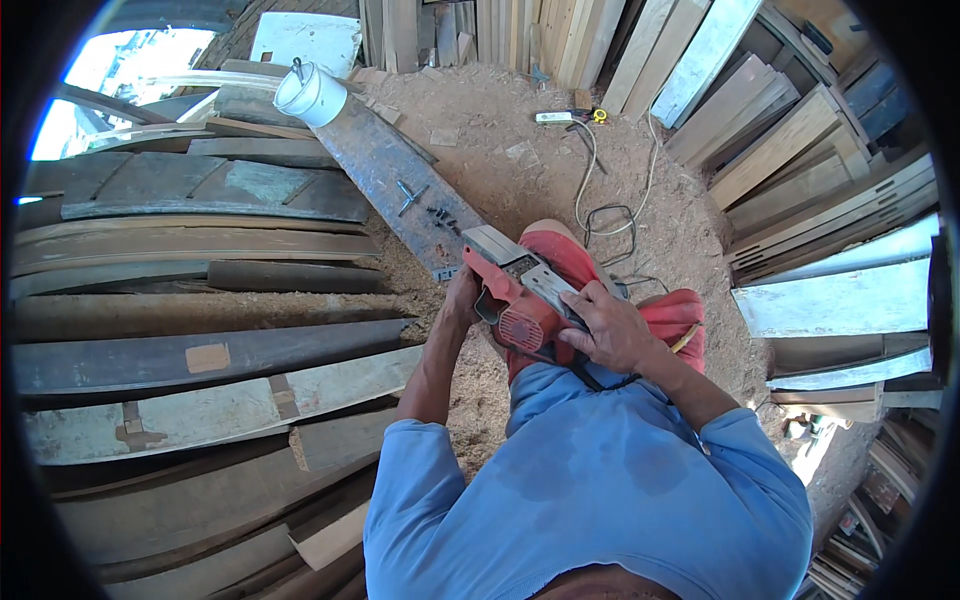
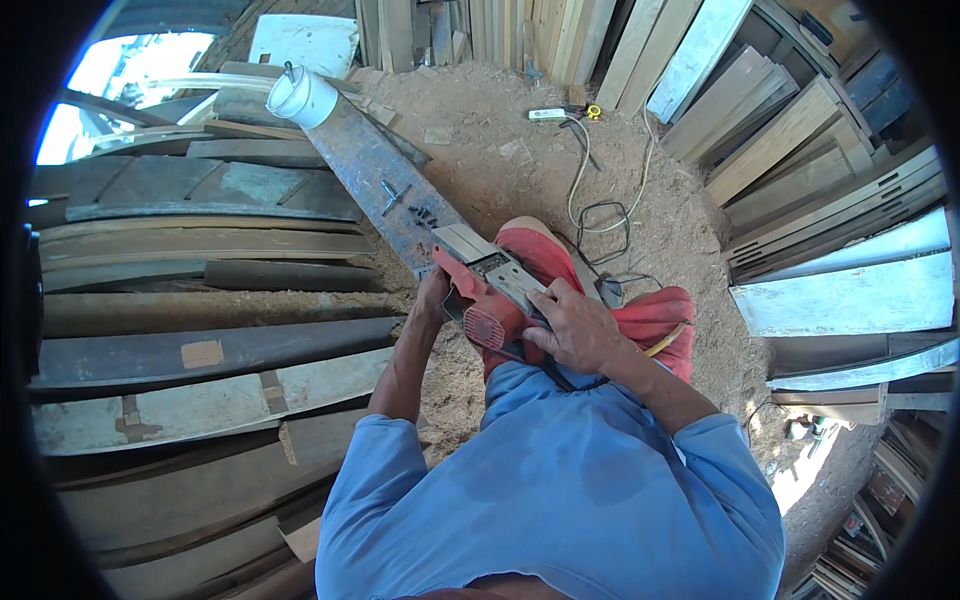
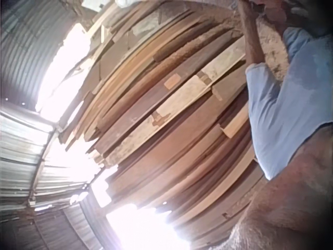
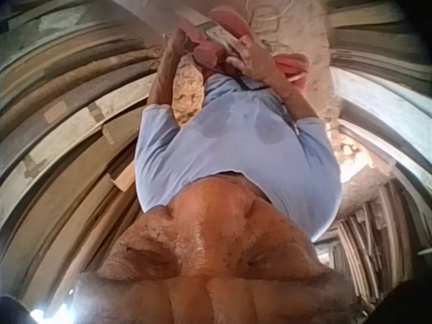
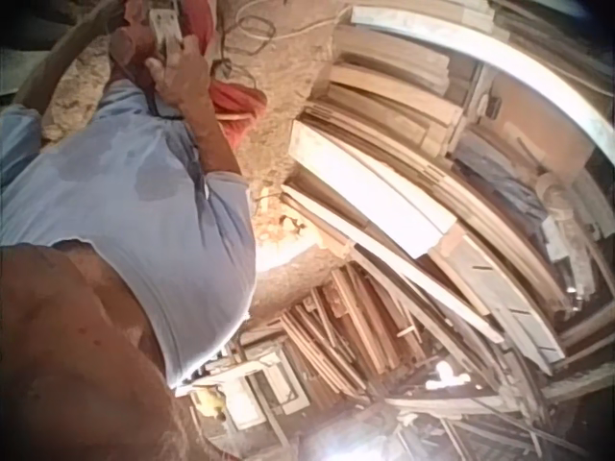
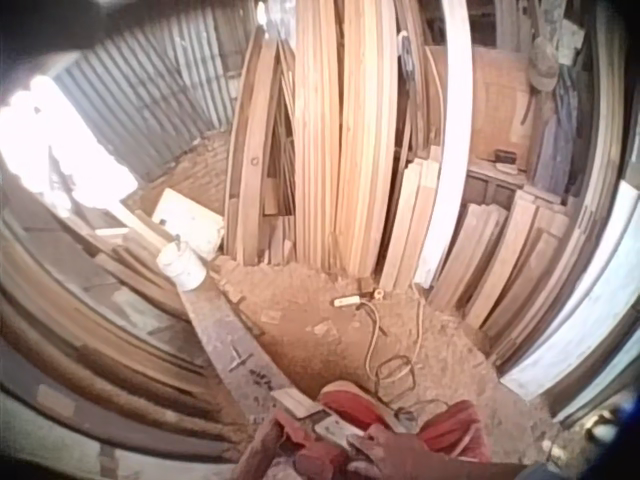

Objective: The person disassembles and adjusts components of a red electric planer, handling small screws, a metal blade, and an adjustment bracket by hand.

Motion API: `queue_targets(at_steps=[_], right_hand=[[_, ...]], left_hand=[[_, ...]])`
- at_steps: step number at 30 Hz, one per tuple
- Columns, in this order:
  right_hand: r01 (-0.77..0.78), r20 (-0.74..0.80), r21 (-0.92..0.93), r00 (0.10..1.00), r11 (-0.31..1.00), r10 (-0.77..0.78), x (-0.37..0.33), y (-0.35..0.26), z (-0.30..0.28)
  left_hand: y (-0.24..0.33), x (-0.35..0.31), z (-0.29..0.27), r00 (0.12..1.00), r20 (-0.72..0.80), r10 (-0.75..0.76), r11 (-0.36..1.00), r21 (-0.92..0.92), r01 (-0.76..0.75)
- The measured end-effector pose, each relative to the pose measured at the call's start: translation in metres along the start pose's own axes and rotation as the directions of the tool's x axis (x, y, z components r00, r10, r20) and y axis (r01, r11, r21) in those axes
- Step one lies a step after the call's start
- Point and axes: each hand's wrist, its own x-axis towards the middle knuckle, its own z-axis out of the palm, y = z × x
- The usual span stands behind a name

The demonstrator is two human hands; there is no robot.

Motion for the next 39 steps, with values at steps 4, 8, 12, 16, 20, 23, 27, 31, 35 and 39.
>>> queue_targets(at_steps=[4, 8, 12, 16, 20, 23, 27, 31, 35, 39], right_hand=[[-0.115, -0.38, 0.069, 0.915, 0.991, 0.133, -0.001, 0.009, -0.007], [-0.155, -0.679, 0.052, 0.719, 0.987, 0.148, -0.013, 0.02, -0.048], [-0.089, -0.646, 0.445, 0.657, 0.891, 0.388, -0.019, 0.058, -0.056], [-0.055, -0.38, 0.816, 0.7, 0.575, 0.605, -0.018, 0.073, -0.033], [-0.014, -0.3, 0.873, 0.772, 0.487, 0.56, -0.011, 0.076, -0.011], [-0.028, -0.256, 0.89, 0.797, 0.456, 0.547, -0.006, 0.084, -0.003], [-0.055, -0.204, 0.904, 0.817, 0.424, 0.54, -0.008, 0.092, -0.005], [-0.077, -0.151, 0.927, 0.82, 0.367, 0.552, -0.011, 0.103, -0.004], [-0.078, -0.134, 0.93, 0.838, 0.359, 0.529, -0.011, 0.1, -0.005], [-0.051, -0.146, 0.942, 0.83, 0.332, 0.539, -0.014, 0.094, -0.005]], left_hand=[[-0.009, 0.012, -0.012, 0.992, 0.094, 0.089, 0.988, -0.137, -0.076], [-0.024, 0.023, -0.023, 0.971, 0.1, 0.217, 0.972, -0.116, -0.205], [-0.025, 0.024, -0.017, 0.956, 0.073, 0.283, 0.959, 0.005, -0.284], [-0.021, 0.019, -0.012, 0.965, 0.027, 0.262, 0.961, -0.095, -0.258], [-0.019, 0.017, -0.008, 0.96, 0.038, 0.278, 0.961, -0.025, -0.277], [-0.018, 0.017, -0.016, 0.961, 0.026, 0.275, 0.961, -0.006, -0.275], [-0.013, 0.011, -0.006, 0.973, 0.043, 0.229, 0.973, -0.001, -0.229], [-0.002, -0.002, 0.013, 0.964, 0.132, 0.229, 0.972, 0.018, -0.233], [-0.016, 0.005, 0.0, 0.911, 0.208, 0.357, 0.933, -0.137, -0.334], [-0.025, 0.004, -0.001, 0.884, 0.18, 0.432, 0.896, -0.195, -0.398]])
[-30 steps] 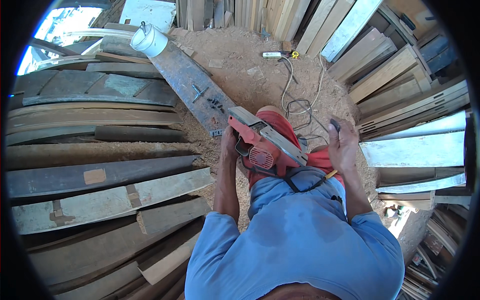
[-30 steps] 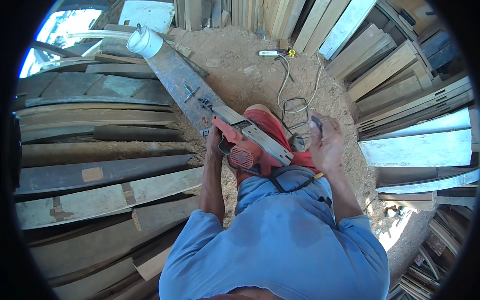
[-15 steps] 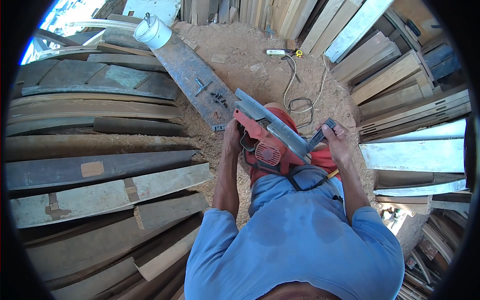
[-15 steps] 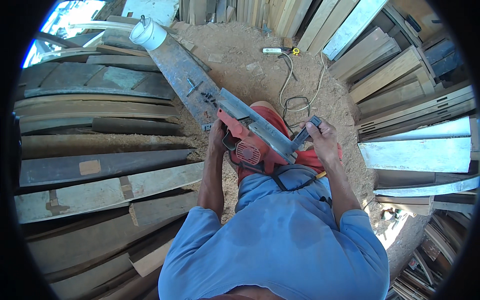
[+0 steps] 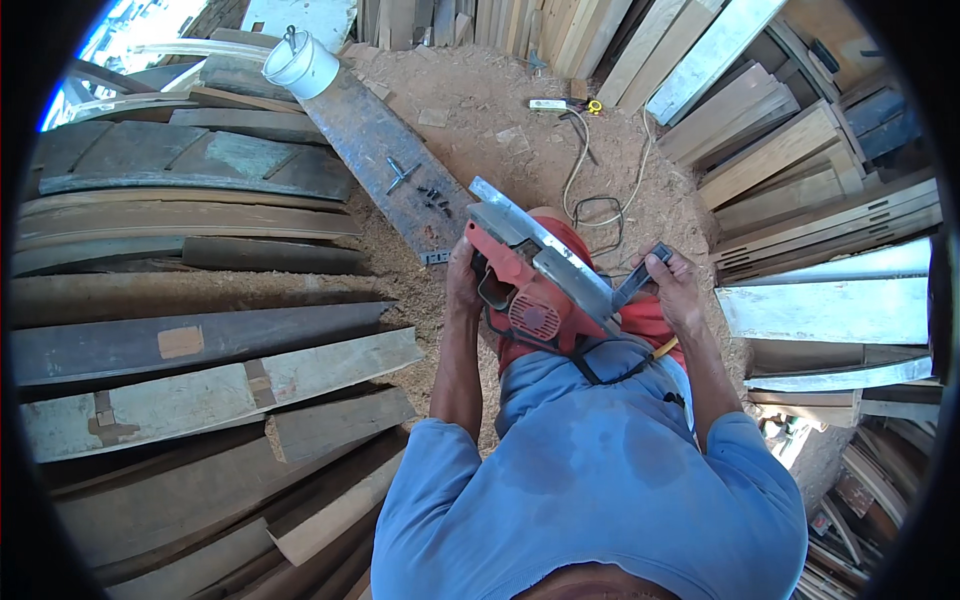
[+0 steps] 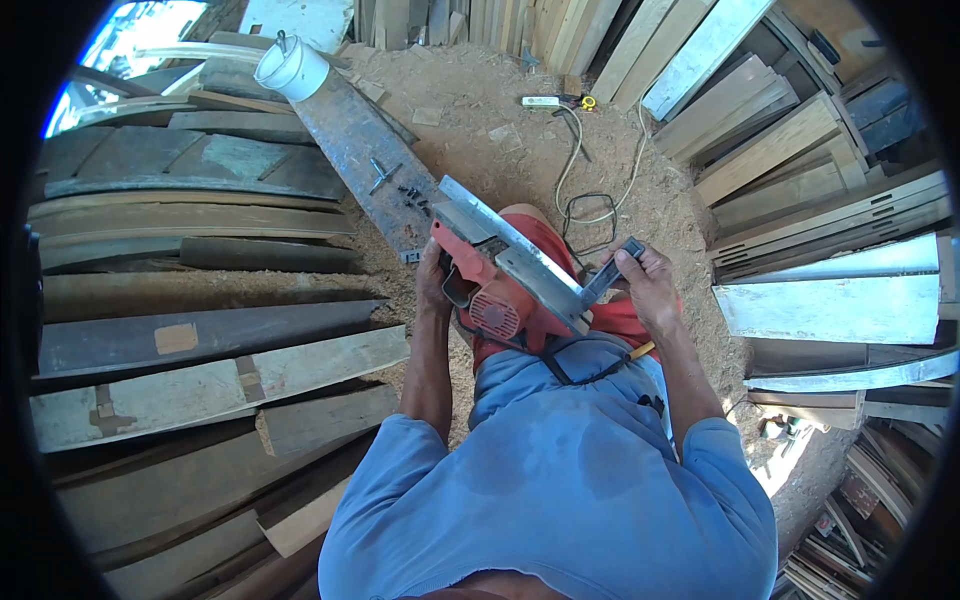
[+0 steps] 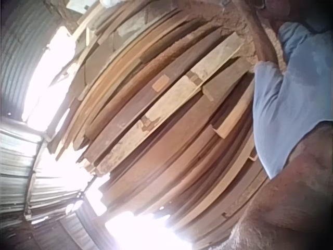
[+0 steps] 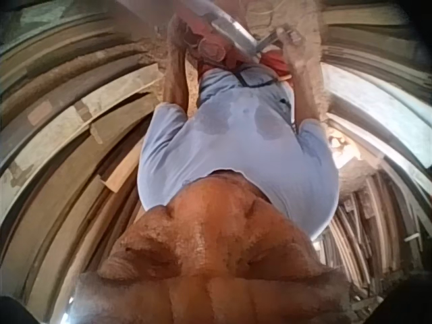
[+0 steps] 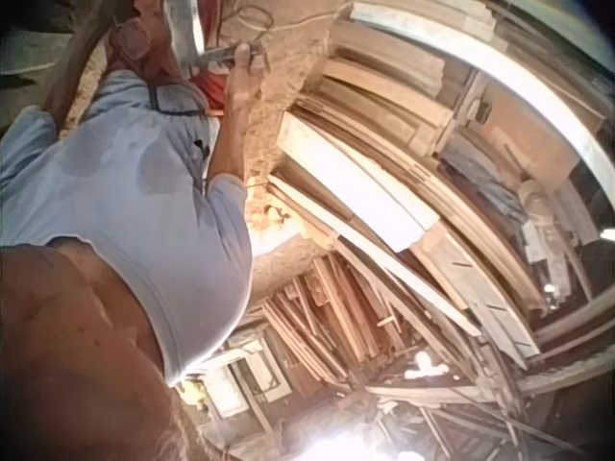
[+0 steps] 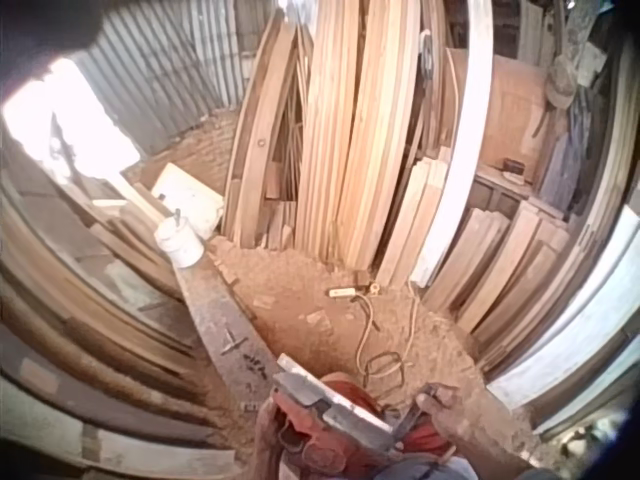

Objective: The person disassembles and adjusts components of a red electric planer, handling small screws, a metal blade, and an adjustment bracket by hand.

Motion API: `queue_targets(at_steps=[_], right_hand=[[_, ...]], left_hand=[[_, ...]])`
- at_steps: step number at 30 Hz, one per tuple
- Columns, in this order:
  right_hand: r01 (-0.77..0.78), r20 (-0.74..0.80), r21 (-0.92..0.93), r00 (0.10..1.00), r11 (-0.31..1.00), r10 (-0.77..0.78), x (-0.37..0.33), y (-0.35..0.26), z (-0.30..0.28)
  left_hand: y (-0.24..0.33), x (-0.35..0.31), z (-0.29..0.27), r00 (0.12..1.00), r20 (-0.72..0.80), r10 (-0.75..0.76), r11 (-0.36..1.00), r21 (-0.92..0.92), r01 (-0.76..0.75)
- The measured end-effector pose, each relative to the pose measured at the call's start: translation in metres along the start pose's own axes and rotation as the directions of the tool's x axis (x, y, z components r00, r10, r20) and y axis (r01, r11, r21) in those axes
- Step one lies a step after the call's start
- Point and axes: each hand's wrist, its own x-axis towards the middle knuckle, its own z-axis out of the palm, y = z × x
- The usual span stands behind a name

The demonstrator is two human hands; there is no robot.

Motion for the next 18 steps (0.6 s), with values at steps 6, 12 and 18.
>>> queue_targets(at_steps=[6, 12, 18], right_hand=[[0.068, -0.042, 0.016, 0.997, 0.998, -0.068, -0.01, -0.007, 0.007], [0.044, 0.028, -0.02, 0.999, 0.999, -0.044, -0.01, -0.015, 0.01], [0.071, 0.084, -0.015, 0.994, 0.997, -0.07, -0.01, -0.008, -0.002]], left_hand=[[0.01, -0.01, 0.016, 0.996, -0.062, 0.063, 0.997, 0.057, -0.06], [0.013, -0.012, 0.001, 0.997, 0.01, 0.075, 0.996, 0.057, -0.075], [0.027, -0.013, 0.032, 0.992, 0.029, 0.126, 0.97, 0.205, -0.129]])
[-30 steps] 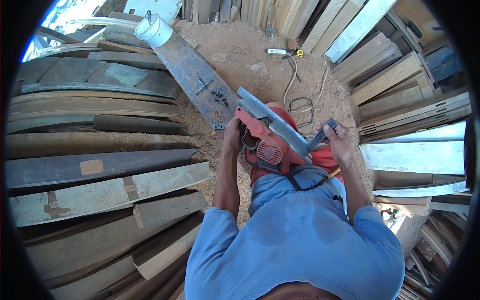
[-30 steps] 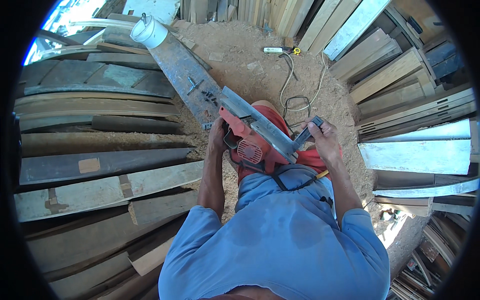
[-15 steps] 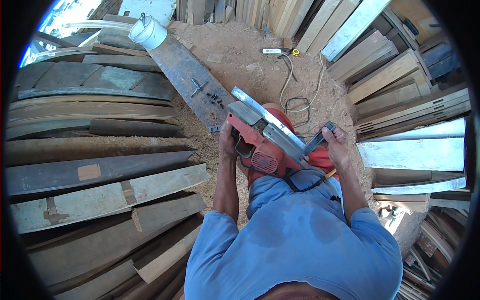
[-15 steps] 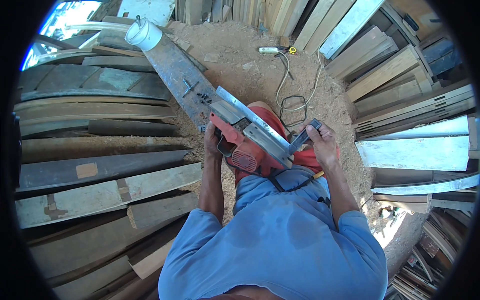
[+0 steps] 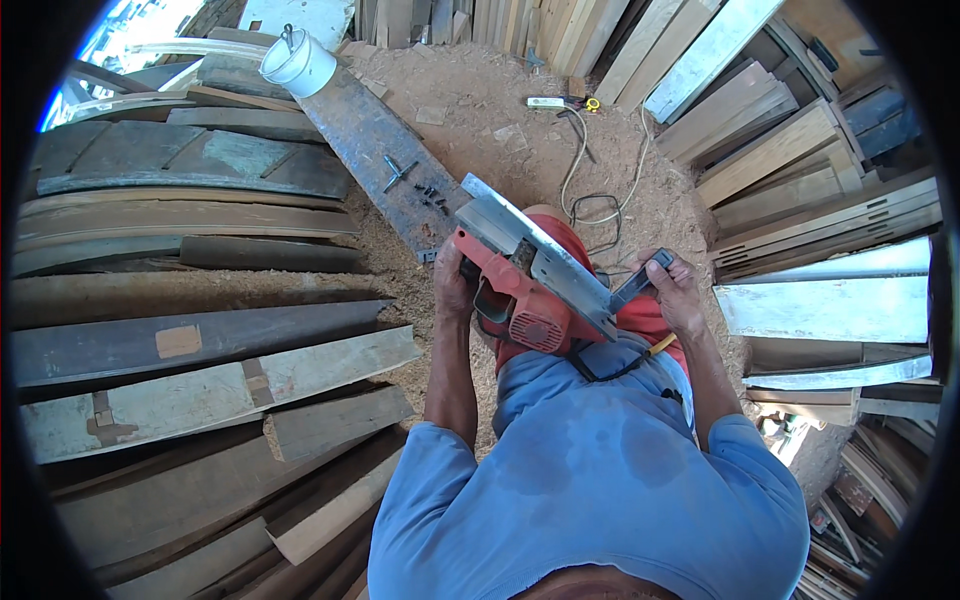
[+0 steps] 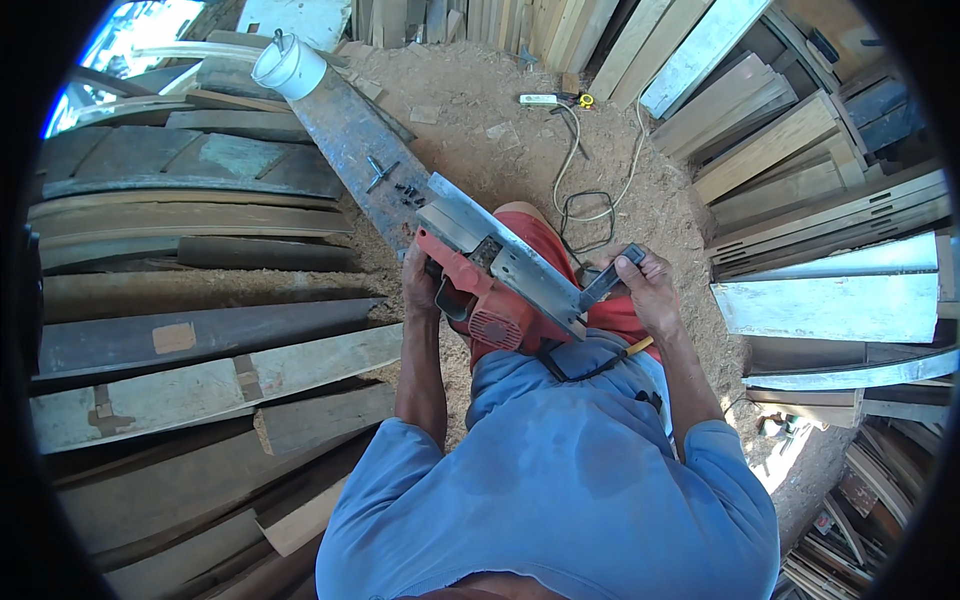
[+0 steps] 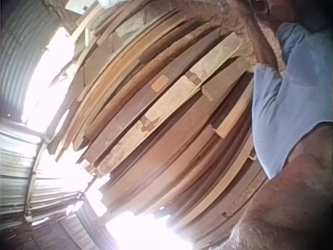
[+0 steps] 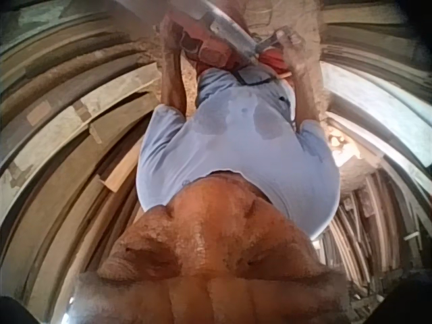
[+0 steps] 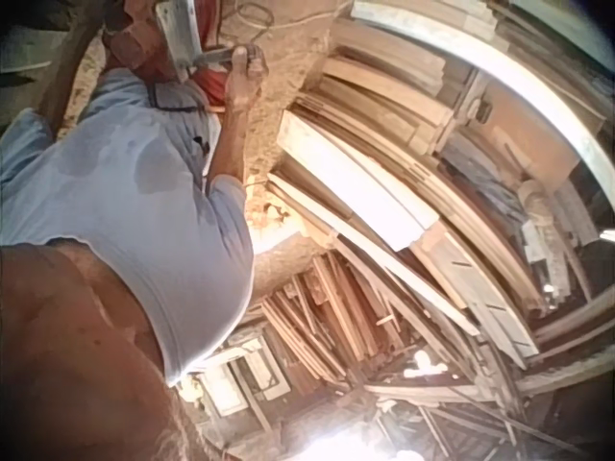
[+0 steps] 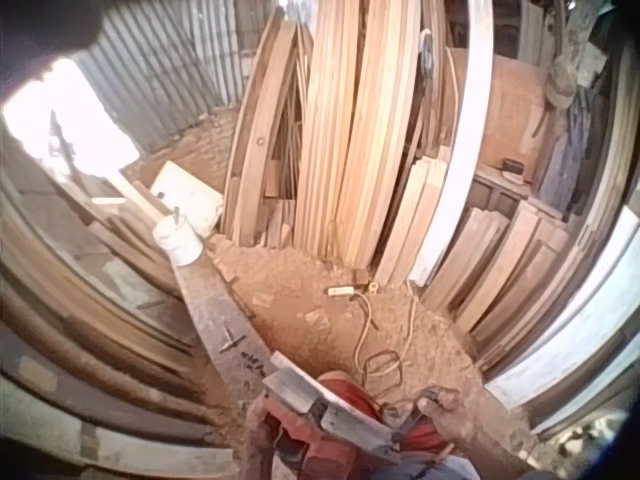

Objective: The person disassembles and adjusts components of a red electric planer, handling small screws, a metal blade, and an adjustment bracket by hand.

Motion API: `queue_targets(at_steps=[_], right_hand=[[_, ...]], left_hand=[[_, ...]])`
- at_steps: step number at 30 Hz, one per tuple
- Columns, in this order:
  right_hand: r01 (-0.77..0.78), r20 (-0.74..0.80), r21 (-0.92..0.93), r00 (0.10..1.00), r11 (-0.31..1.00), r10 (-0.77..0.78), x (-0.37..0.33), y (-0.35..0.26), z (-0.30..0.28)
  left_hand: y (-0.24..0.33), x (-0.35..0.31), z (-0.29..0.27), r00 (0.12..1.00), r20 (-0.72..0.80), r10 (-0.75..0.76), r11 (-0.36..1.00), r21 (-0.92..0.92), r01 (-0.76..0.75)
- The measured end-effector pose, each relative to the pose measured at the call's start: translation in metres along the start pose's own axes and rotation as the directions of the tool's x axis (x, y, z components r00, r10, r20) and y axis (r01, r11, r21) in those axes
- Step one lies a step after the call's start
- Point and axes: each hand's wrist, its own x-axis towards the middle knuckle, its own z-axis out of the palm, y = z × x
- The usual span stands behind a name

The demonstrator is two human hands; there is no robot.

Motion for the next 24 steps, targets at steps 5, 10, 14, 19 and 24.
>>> queue_targets(at_steps=[5, 10, 14, 19, 24], right_hand=[[-0.007, 0.032, 0.085, 0.999, 0.996, 0.004, -0.001, 0.016, -0.017], [-0.015, 0.044, 0.111, 0.999, 0.994, 0.01, -0.004, 0.021, -0.021], [-0.017, 0.034, 0.126, 0.999, 0.992, 0.012, -0.007, 0.027, -0.025], [-0.039, 0.005, 0.128, 0.999, 0.991, 0.039, -0.013, 0.025, -0.028], [-0.034, 0.012, 0.116, 0.999, 0.993, 0.033, -0.015, 0.019, -0.024]], left_hand=[[0.011, 0.0, 0.012, 1.0, 0.022, 0.014, 1.0, 0.02, -0.015], [0.014, -0.001, 0.017, 0.999, 0.017, 0.027, 0.999, -0.037, -0.027], [0.012, -0.002, 0.014, 0.999, 0.02, 0.028, 0.998, -0.049, -0.027], [0.015, 0.0, 0.022, 0.998, 0.042, 0.04, 0.999, -0.02, -0.04], [0.017, 0.001, 0.024, 0.994, 0.086, 0.067, 0.997, -0.045, -0.063]])
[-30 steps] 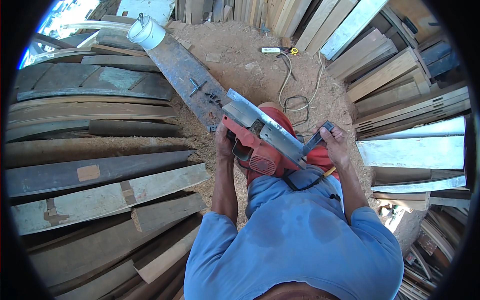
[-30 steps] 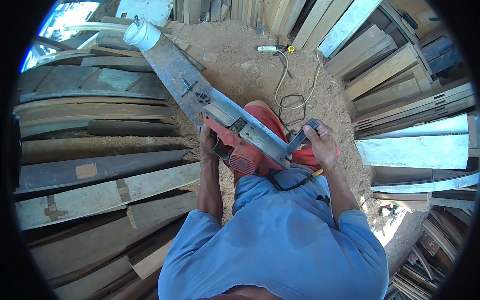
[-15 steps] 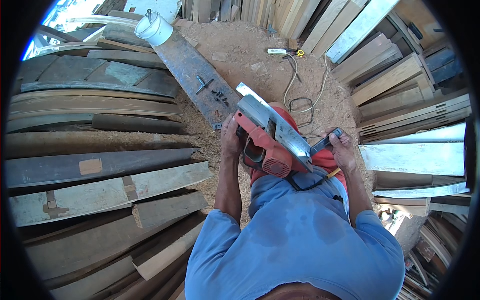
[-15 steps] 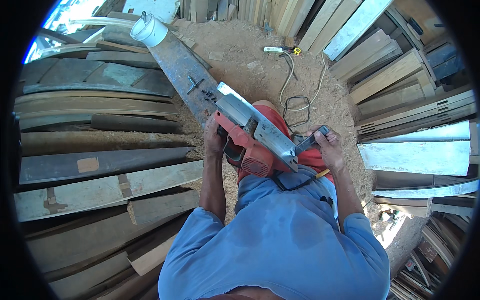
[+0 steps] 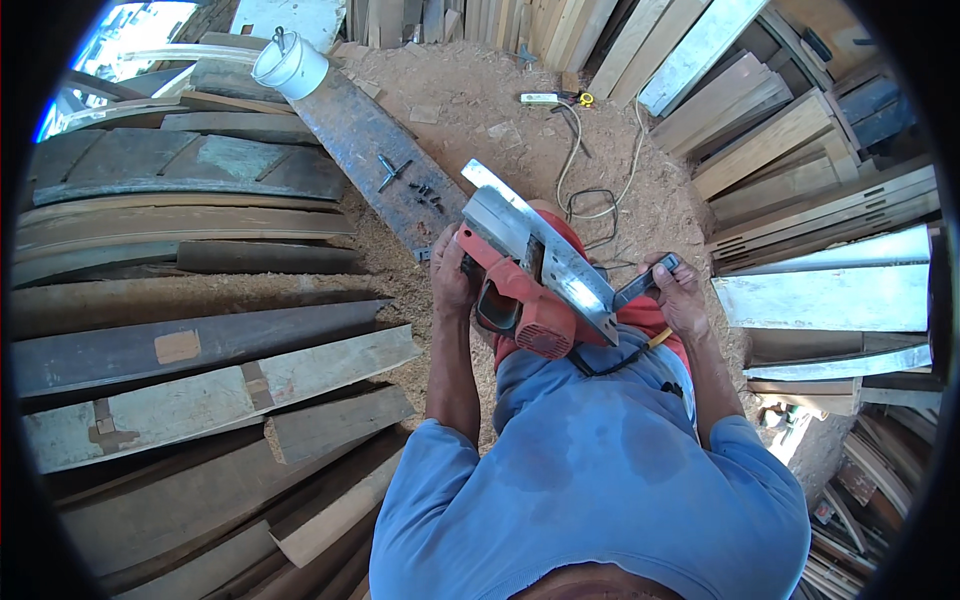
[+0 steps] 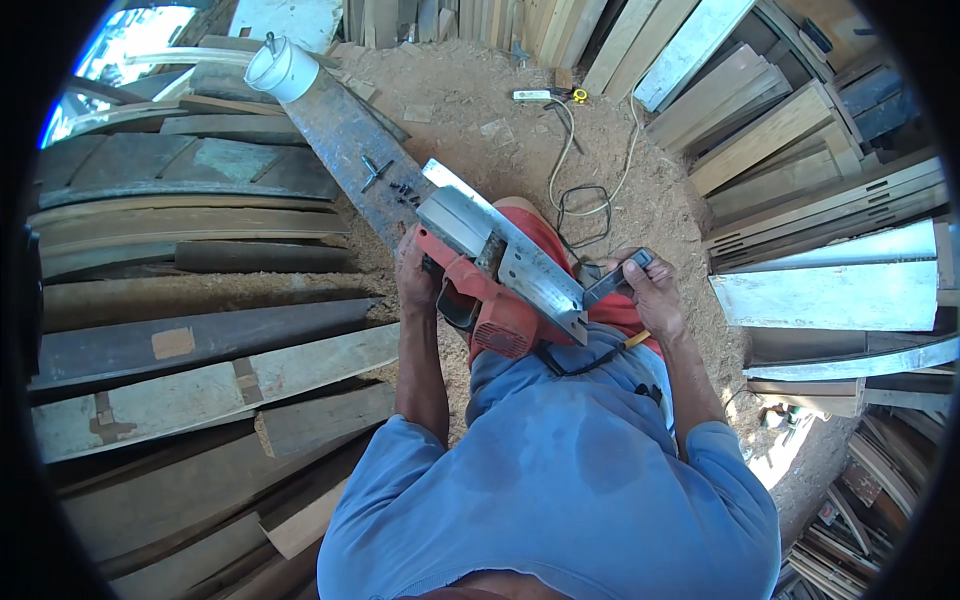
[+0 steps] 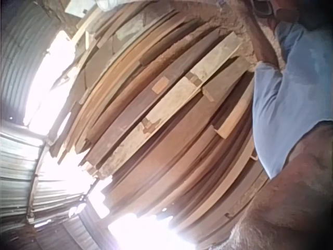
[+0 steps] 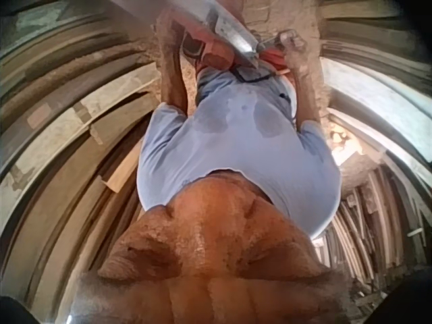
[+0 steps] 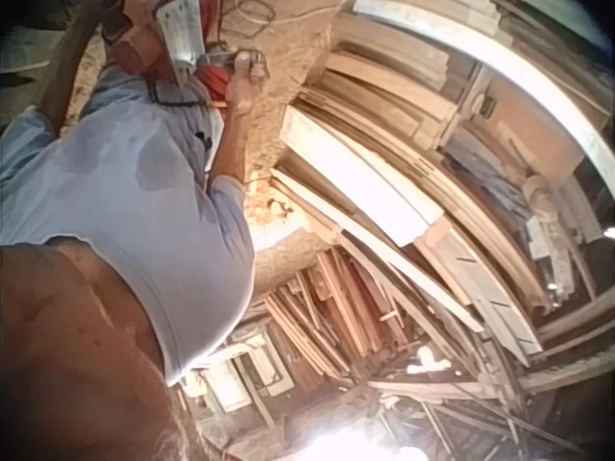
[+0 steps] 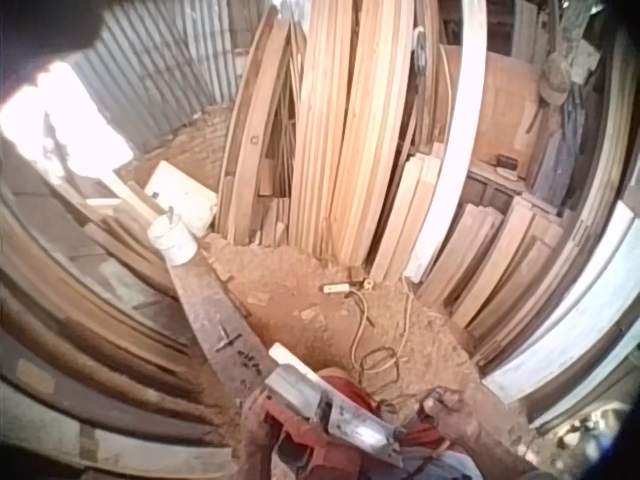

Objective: The person disassembles and adjusts components of a red electric planer, handling small screws, a metal blade, and an adjustment bracket by hand.

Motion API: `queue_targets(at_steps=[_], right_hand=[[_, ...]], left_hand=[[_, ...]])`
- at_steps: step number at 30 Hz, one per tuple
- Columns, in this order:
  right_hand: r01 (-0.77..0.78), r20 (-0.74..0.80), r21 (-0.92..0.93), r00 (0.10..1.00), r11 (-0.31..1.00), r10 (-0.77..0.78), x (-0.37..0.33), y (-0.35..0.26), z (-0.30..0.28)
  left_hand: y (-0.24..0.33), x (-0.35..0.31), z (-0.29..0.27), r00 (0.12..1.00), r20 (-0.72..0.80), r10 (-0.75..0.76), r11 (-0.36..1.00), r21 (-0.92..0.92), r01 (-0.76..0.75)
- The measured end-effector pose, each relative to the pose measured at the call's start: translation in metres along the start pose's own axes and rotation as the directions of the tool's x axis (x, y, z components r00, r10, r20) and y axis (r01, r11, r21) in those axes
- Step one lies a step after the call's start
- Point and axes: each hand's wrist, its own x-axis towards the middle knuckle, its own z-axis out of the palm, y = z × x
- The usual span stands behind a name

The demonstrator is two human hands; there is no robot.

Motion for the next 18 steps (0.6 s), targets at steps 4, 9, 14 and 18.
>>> queue_targets(at_steps=[4, 9, 14, 18], right_hand=[[0.032, 0.005, -0.004, 0.999, 0.999, -0.032, -0.002, 0.001, 0.003], [0.023, 0.007, -0.022, 1.0, 0.999, -0.022, -0.002, -0.002, 0.001], [0.055, 0.006, -0.008, 0.998, 0.998, -0.055, 0.0, -0.001, 0.004], [0.034, -0.002, -0.008, 0.999, 0.999, -0.034, -0.001, 0.001, 0.002]], left_hand=[[-0.001, 0.001, 0.0, 1.0, -0.013, 0.0, 1.0, 0.006, 0.0], [0.002, 0.002, 0.006, 1.0, 0.001, 0.006, 1.0, 0.014, -0.006], [0.004, 0.001, 0.008, 1.0, -0.019, 0.006, 0.998, 0.055, -0.005], [0.006, 0.002, 0.012, 0.999, -0.034, 0.01, 0.994, 0.106, -0.007]])
